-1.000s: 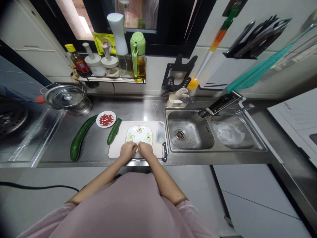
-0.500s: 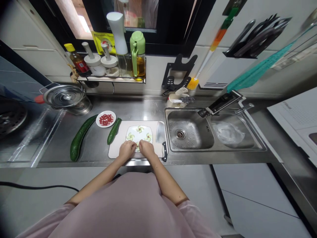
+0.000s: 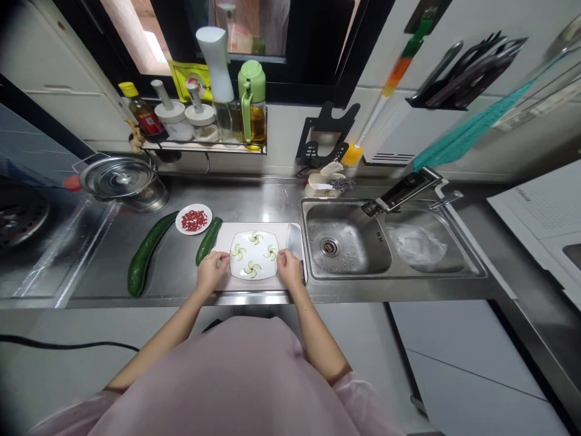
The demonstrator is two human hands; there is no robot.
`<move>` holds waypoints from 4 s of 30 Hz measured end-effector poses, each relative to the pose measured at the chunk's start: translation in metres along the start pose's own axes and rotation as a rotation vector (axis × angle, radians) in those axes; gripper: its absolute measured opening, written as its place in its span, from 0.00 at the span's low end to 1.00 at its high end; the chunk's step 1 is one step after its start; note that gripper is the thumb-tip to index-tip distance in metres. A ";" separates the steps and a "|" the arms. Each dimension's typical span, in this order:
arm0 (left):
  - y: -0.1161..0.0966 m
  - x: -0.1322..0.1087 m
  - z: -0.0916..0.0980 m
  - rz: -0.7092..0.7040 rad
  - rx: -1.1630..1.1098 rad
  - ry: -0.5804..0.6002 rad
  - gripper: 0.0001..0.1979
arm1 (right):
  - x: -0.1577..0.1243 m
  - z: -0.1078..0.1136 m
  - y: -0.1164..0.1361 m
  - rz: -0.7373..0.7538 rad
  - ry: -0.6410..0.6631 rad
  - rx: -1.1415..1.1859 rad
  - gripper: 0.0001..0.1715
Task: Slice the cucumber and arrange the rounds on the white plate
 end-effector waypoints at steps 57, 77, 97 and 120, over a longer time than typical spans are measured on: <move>0.124 0.147 0.046 0.551 0.276 0.009 0.15 | 0.028 -0.002 -0.004 -0.014 -0.101 0.266 0.28; 0.117 0.140 0.052 0.532 0.130 -0.228 0.14 | 0.022 0.006 0.001 -0.009 -0.118 0.265 0.26; 0.111 0.136 0.042 0.545 -0.303 -0.722 0.15 | 0.015 -0.002 -0.005 0.019 -0.147 0.254 0.21; -0.033 -0.025 -0.038 0.271 -1.046 0.053 0.11 | -0.019 -0.013 0.084 0.316 0.277 0.173 0.11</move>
Point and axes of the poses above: each hand's wrist, its own x-axis towards the middle knuckle, its own z-axis out of the back of the hand, y = z × x, the point moved 3 cm from there along x, towards the middle knuckle
